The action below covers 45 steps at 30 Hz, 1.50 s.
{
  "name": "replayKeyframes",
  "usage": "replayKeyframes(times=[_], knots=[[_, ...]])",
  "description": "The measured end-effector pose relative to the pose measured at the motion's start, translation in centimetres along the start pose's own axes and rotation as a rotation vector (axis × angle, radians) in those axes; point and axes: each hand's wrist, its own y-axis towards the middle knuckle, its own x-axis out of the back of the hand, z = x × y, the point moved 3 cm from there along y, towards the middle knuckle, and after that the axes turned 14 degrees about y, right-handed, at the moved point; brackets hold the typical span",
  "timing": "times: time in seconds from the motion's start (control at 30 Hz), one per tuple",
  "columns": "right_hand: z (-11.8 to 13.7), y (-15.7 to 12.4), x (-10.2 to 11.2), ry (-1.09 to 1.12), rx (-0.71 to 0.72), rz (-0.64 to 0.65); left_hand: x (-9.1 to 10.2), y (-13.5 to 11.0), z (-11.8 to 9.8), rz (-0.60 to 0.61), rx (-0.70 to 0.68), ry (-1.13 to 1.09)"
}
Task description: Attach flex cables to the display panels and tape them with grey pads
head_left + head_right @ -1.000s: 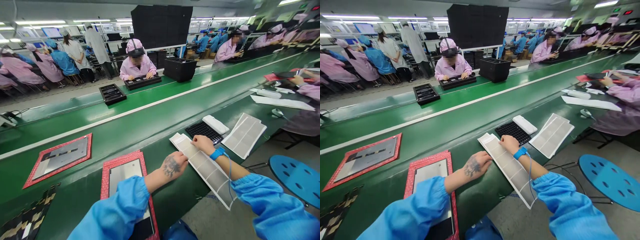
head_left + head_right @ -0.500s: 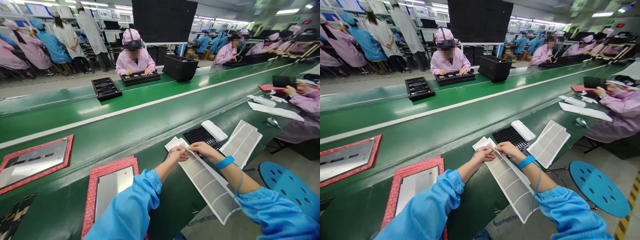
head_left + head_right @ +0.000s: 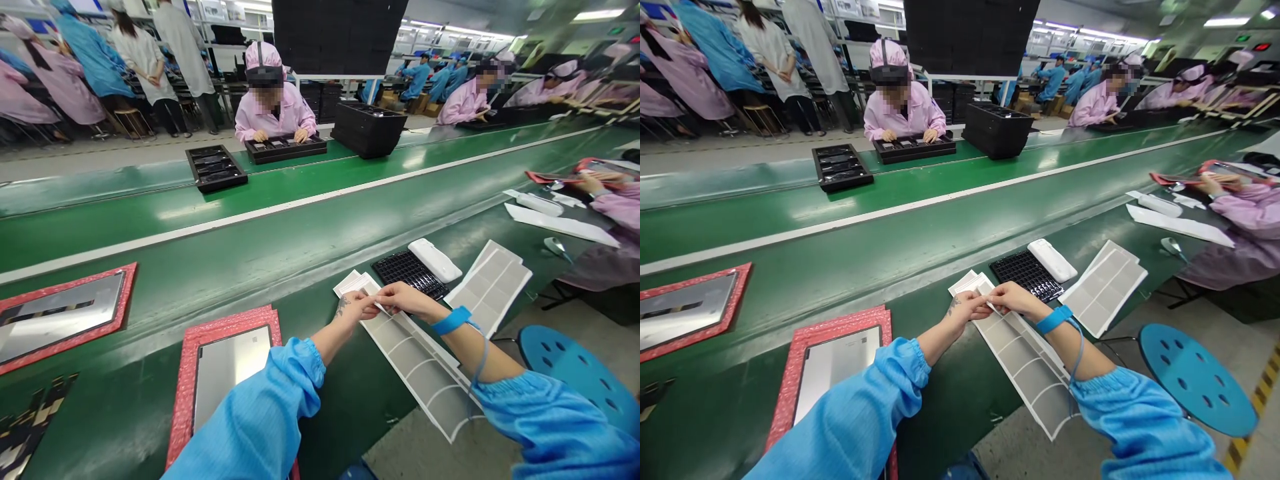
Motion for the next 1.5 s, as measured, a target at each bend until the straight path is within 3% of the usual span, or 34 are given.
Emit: replayKeyframes(times=[0.67,0.97,1.5], knots=[[-1.6,0.8,-0.3,-0.101,0.104,-0.042,0.2,0.1,0.9,-0.066,-0.070,-0.065],[-2.1,1.3,0.0,-0.124,0.121,-0.053,0.2,0.0,0.4,-0.078,-0.031,-0.066],[-0.9,0.3,0.0,-0.150,0.124,-0.036,0.0,0.2,0.4,-0.061,-0.057,-0.046]])
